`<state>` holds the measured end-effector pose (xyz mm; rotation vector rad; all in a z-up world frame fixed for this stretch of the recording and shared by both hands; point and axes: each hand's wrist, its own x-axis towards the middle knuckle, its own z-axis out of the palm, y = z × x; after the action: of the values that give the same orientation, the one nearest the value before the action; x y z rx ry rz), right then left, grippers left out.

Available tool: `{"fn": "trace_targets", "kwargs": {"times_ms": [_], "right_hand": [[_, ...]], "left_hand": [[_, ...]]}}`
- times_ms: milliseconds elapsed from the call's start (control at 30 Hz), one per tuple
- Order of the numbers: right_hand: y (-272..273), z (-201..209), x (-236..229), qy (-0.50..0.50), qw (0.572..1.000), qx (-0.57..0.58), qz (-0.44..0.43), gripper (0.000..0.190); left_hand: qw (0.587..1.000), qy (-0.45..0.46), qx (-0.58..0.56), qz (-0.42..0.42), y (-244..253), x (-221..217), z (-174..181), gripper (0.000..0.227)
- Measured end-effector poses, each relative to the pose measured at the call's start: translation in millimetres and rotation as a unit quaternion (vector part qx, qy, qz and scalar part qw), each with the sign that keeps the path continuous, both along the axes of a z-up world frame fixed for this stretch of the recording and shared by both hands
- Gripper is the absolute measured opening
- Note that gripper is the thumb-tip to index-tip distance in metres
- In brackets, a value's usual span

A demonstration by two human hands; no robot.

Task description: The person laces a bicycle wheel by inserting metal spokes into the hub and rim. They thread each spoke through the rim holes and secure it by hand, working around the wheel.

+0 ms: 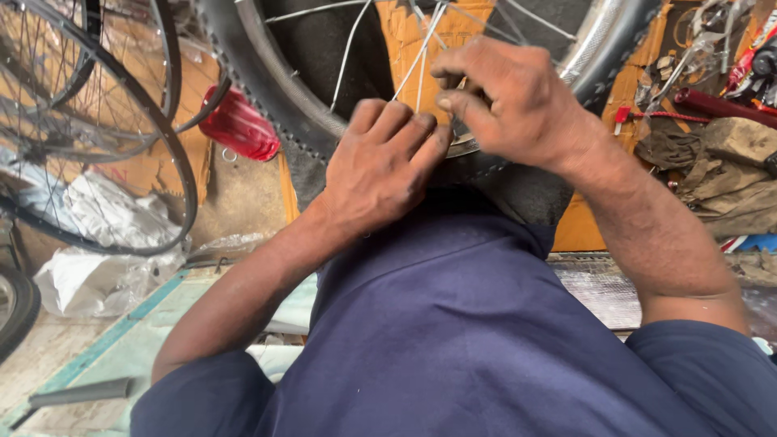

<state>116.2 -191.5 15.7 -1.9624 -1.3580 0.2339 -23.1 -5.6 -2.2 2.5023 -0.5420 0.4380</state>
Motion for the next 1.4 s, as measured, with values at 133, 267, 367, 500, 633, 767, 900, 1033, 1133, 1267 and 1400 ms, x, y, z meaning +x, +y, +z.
{"fn": "trace_targets", "kwargs": {"times_ms": [133, 267, 367, 500, 633, 767, 900, 1033, 1133, 1267, 1400], "right_hand": [[-10.0, 2.7, -4.0, -0.106, 0.984, 0.114, -0.088, 0.013], [-8.4, -3.3, -7.9, 0.045, 0.97, 0.179, -0.158, 0.009], [-13.4, -7.3, -8.2, -0.063, 0.976, 0.174, -0.113, 0.012], [-18.2, -6.3, -12.1, 0.009, 0.972, 0.194, -0.132, 0.01], [-21.6, -9.5, -9.2, 0.062, 0.969, 0.2, -0.128, 0.009], [-24.8, -10.6, -11.5, 0.105, 0.961, 0.21, -0.144, 0.009], [-25.7, -9.1, -14.5, 0.111, 0.955, 0.226, -0.155, 0.008], [-24.0, -8.9, -14.1, 0.101, 0.956, 0.227, -0.154, 0.009], [-22.2, -9.4, -14.8, 0.088, 0.958, 0.227, -0.149, 0.008], [-22.4, -13.6, -14.3, 0.096, 0.952, 0.247, -0.152, 0.008], [-22.5, -17.2, -7.8, 0.079, 0.951, 0.254, -0.154, 0.008]], "left_hand": [[0.997, 0.062, -0.034, -0.038, -3.1, 14.4, -2.8, 0.031], [0.989, 0.141, 0.021, -0.024, -19.2, 29.4, 2.0, 0.016], [0.984, 0.177, 0.034, 0.002, -33.7, 30.7, 2.0, 0.015], [0.946, 0.315, -0.078, -0.018, -25.6, 41.2, -9.8, 0.018], [0.939, 0.302, -0.156, -0.046, -27.7, 56.0, -28.1, 0.011], [0.946, 0.255, -0.177, -0.089, -25.2, 60.1, -33.6, 0.01], [0.912, 0.345, -0.167, -0.144, -14.2, 65.9, -33.8, 0.013], [0.961, 0.236, -0.111, -0.095, -26.5, 57.7, -36.7, 0.017], [0.963, 0.235, -0.116, -0.065, -28.1, 51.5, -32.2, 0.031], [0.952, 0.252, -0.127, -0.116, -17.2, 56.9, -30.1, 0.029], [0.925, 0.281, -0.196, -0.166, -7.4, 60.3, -33.6, 0.016]]}}
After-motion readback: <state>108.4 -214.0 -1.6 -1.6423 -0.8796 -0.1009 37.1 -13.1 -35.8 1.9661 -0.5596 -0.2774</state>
